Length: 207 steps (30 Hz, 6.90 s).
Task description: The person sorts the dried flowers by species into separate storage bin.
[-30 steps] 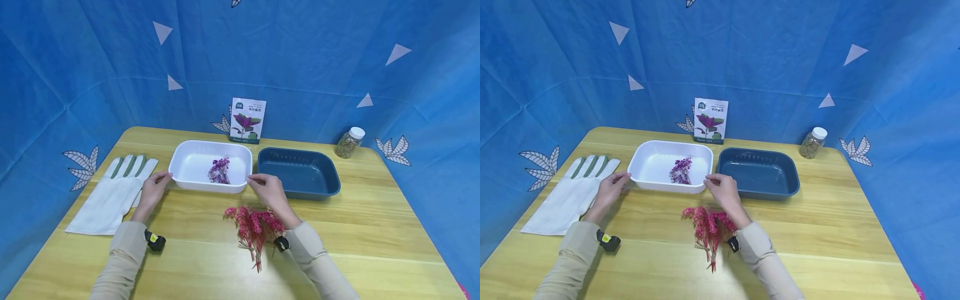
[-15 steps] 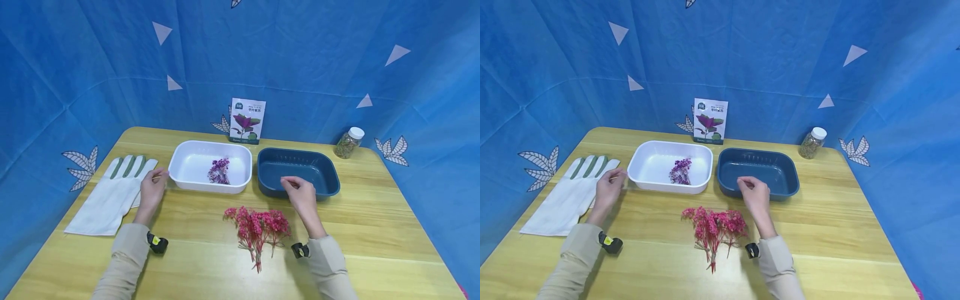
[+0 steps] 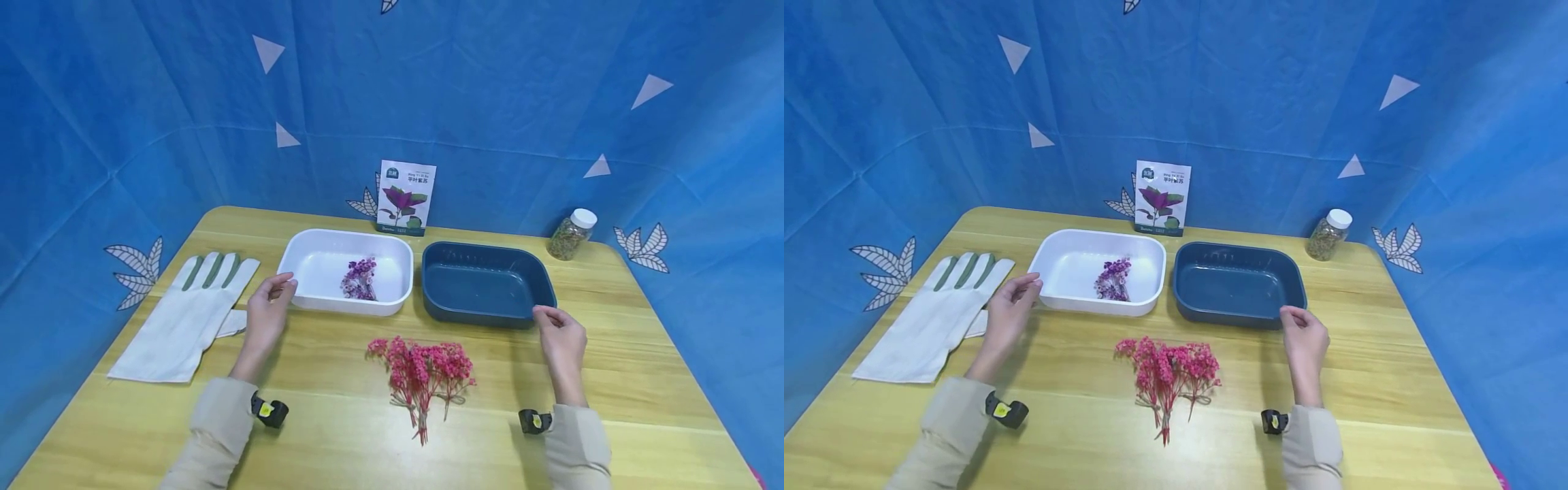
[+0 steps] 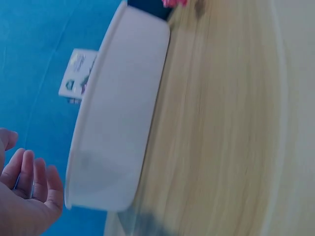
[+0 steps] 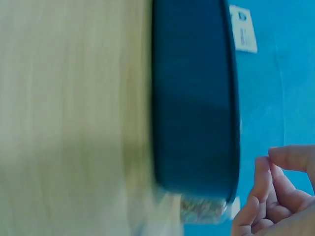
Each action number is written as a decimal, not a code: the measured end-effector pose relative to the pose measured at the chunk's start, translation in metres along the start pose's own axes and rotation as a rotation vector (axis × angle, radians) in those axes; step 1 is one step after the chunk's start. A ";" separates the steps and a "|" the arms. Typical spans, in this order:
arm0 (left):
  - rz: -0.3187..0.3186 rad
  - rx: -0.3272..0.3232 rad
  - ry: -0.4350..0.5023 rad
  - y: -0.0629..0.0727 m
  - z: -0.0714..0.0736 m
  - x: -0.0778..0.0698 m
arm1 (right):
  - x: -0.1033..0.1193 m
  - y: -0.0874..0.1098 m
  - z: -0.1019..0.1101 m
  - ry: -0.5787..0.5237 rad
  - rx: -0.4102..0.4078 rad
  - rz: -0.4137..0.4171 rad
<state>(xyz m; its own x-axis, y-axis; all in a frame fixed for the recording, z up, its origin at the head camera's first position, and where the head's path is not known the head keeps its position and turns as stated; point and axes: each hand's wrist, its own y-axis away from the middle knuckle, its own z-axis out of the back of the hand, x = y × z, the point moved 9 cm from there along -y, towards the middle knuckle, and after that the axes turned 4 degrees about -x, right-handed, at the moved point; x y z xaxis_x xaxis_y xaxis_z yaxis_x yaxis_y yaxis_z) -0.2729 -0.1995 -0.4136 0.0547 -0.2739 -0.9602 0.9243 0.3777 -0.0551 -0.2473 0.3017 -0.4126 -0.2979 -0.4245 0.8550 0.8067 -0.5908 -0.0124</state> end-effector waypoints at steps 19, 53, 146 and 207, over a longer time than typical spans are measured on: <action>-0.102 0.285 0.101 0.078 -0.077 -0.017 | -0.047 -0.025 0.018 -0.003 0.015 -0.109; -0.091 0.412 -0.268 0.137 -0.125 0.027 | -0.049 -0.028 0.005 -0.073 0.058 -0.111; 0.000 0.467 0.243 0.137 -0.125 -0.008 | -0.052 -0.030 0.000 -0.078 0.082 -0.129; -0.061 0.645 0.100 0.031 -0.260 -0.070 | -0.051 -0.027 0.000 -0.109 0.075 -0.153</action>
<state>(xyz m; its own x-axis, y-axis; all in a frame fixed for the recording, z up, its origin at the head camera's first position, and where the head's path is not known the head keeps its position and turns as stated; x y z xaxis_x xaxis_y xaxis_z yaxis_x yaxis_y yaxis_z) -0.3461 0.0616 -0.4192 -0.0119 -0.1826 -0.9831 0.9673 -0.2512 0.0350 -0.2541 0.3390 -0.4557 -0.3666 -0.2546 0.8948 0.7931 -0.5884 0.1575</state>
